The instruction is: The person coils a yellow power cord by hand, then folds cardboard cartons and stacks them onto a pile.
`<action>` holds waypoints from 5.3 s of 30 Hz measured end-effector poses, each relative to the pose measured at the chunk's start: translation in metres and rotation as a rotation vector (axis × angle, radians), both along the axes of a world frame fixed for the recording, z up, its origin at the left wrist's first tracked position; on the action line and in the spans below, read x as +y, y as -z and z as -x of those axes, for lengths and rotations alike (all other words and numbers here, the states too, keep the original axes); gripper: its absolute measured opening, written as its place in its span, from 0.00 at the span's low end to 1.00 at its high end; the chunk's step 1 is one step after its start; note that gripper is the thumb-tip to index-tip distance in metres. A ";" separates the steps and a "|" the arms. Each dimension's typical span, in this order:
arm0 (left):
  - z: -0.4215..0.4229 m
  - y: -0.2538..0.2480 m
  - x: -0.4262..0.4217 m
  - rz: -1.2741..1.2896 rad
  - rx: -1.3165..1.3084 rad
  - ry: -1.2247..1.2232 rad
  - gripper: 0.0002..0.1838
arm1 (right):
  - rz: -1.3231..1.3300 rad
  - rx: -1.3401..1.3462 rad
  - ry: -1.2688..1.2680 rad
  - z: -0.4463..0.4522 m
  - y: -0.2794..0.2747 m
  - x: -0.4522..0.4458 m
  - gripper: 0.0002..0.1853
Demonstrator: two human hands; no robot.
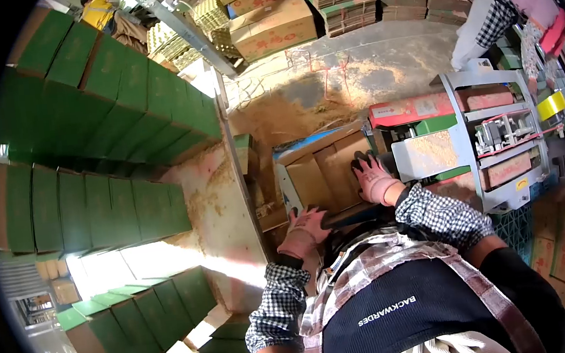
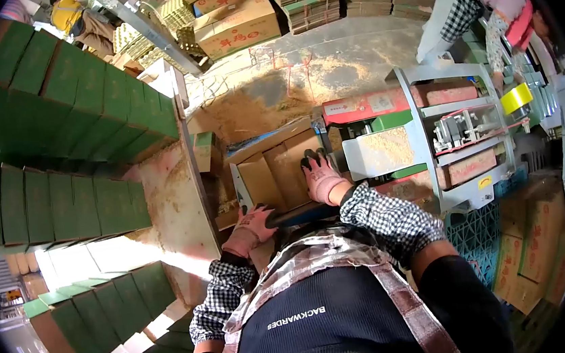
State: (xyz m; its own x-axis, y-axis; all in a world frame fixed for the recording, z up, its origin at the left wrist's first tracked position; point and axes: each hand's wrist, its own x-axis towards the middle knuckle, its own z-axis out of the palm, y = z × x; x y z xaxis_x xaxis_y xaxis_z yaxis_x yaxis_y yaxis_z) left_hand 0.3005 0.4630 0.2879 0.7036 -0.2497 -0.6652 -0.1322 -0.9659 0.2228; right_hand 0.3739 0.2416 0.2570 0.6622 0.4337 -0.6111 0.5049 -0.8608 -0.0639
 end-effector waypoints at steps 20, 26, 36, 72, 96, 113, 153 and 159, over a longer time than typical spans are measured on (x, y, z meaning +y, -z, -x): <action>-0.038 0.162 -0.132 1.149 0.059 -0.839 0.34 | -0.712 -0.226 0.357 0.061 -0.005 -0.046 0.38; 0.001 0.125 -0.054 0.483 -0.629 -0.971 0.30 | -1.218 0.001 0.454 0.027 -0.018 0.002 0.33; 0.026 -0.008 0.321 0.164 -1.618 -1.783 0.55 | -1.257 0.540 -0.019 -0.063 -0.075 0.341 0.44; 0.067 -0.406 0.173 0.555 -2.484 -0.380 0.12 | -2.007 0.241 0.094 -0.127 -0.326 0.255 0.32; -0.004 -0.544 0.333 0.000 -2.174 -0.509 0.24 | -1.767 0.117 0.356 -0.057 -0.122 0.326 0.30; -0.021 -0.574 0.260 -0.018 -2.416 -0.200 0.10 | -2.010 1.167 -0.271 -0.116 -0.389 0.304 0.33; -0.077 0.036 -0.084 1.056 -0.394 -0.383 0.24 | -1.230 -0.530 0.564 0.014 -0.029 -0.005 0.37; -0.019 -0.388 0.166 0.129 -2.529 -0.417 0.15 | -1.908 0.097 0.284 -0.055 -0.238 0.142 0.27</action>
State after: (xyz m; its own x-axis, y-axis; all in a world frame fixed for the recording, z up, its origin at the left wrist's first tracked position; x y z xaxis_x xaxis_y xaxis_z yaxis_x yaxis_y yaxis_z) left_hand 0.3193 0.6293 0.6760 -0.2211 0.0675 0.9729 -0.0155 -0.9977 0.0657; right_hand 0.4286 0.3840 0.4945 0.8206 0.3726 0.4332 0.3219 0.3250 -0.8892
